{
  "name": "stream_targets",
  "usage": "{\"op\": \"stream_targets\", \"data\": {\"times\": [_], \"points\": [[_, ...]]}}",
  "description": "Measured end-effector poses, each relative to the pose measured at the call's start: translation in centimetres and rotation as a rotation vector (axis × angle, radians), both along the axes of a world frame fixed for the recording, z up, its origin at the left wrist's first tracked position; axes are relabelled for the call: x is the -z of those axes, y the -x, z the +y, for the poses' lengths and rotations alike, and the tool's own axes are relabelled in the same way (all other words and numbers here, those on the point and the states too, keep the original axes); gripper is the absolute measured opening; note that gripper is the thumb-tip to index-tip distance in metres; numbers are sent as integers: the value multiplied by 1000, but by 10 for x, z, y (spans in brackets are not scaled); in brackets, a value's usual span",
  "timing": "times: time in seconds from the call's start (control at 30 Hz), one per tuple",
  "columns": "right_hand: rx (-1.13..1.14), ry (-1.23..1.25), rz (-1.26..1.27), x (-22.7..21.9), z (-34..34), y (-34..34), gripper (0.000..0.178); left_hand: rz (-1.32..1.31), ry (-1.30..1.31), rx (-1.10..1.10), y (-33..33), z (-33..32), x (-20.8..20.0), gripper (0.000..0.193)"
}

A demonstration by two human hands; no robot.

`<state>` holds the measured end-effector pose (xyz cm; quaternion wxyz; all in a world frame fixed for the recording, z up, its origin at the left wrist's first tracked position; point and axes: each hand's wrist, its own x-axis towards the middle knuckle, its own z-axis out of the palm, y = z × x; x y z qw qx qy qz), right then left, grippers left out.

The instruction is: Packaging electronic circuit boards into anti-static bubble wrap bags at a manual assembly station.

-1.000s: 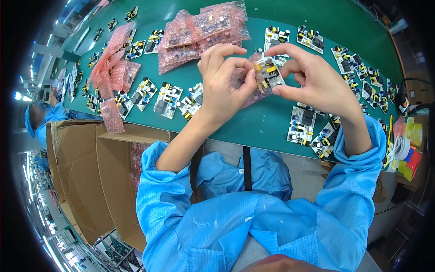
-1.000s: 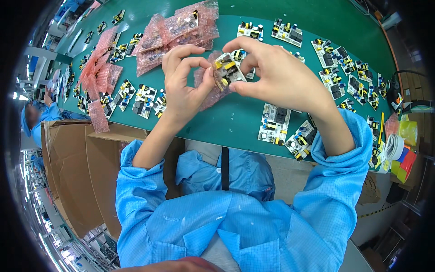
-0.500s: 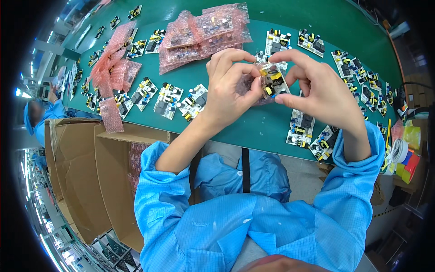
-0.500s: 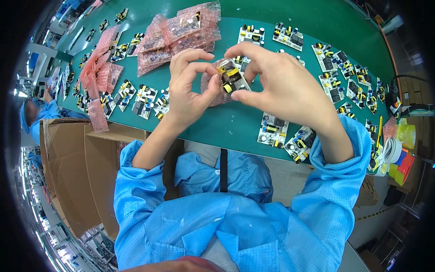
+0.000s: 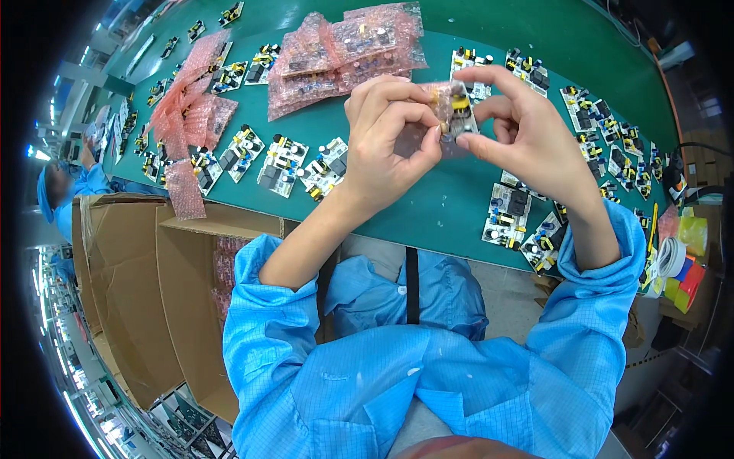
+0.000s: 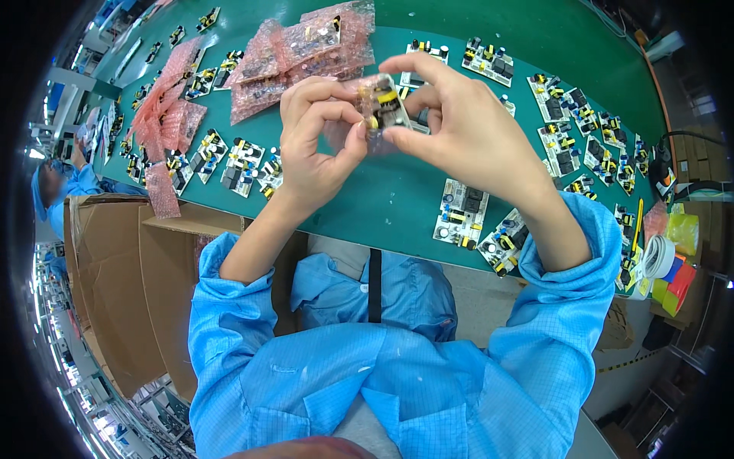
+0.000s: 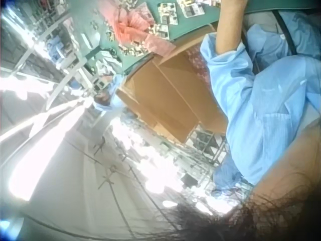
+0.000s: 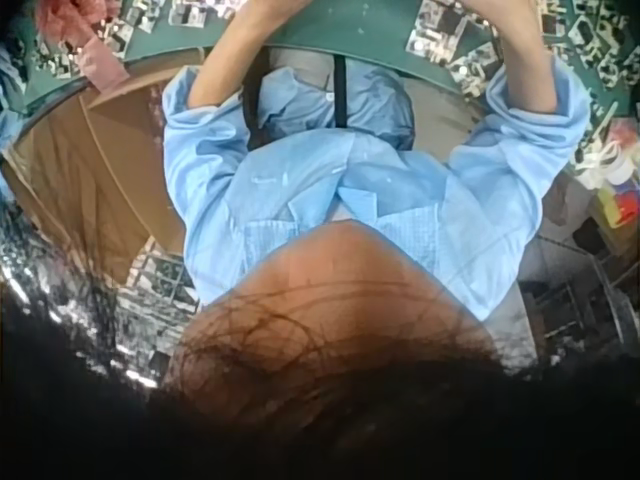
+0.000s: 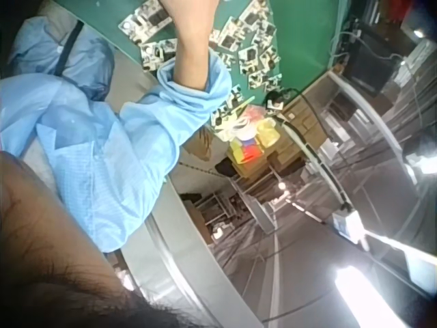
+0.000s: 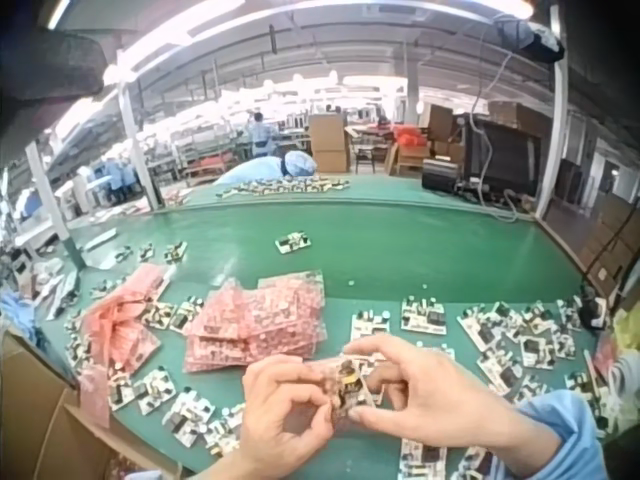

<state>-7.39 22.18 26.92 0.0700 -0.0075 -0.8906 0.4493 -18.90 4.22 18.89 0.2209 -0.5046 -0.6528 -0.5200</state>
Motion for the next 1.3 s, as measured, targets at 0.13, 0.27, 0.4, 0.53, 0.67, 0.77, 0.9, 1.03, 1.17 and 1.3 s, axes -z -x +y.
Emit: {"op": "stream_targets", "data": {"times": [0.13, 0.27, 0.4, 0.53, 0.67, 0.77, 0.9, 1.03, 1.17, 1.3], "points": [[23, 9, 66, 3, -2, 1, 66, 33, 16, -89, -4, 0, -4, 19], [4, -53, 46, 4, -5, 0, 68, 39, 23, -104, -5, -1, -2, 18], [-32, -57, 31, 6, -10, 0, 70, 53, -2, -70, -4, -1, 3, 19], [-36, 17, -9, 5, -10, 0, 70, 66, -25, -61, -5, -3, 2, 19], [-28, 151, -55, 13, -10, 2, 68, 142, -48, -78, -6, -3, -3, 19], [-64, 177, -66, 13, -12, 2, 67, 153, -49, -105, -2, -4, -6, 20], [-94, 160, -80, 14, -11, 4, 64, 146, -24, -68, -7, -2, -2, 21], [-115, 179, -82, 18, -10, 5, 62, 155, -45, -19, -14, 0, -1, 21], [-104, 283, -111, 15, -5, 7, 61, 206, -58, -24, -6, -3, -6, 23], [-94, 378, -103, 5, 11, 10, 62, -42, -296, 30, 9, -3, -2, 53]]}}
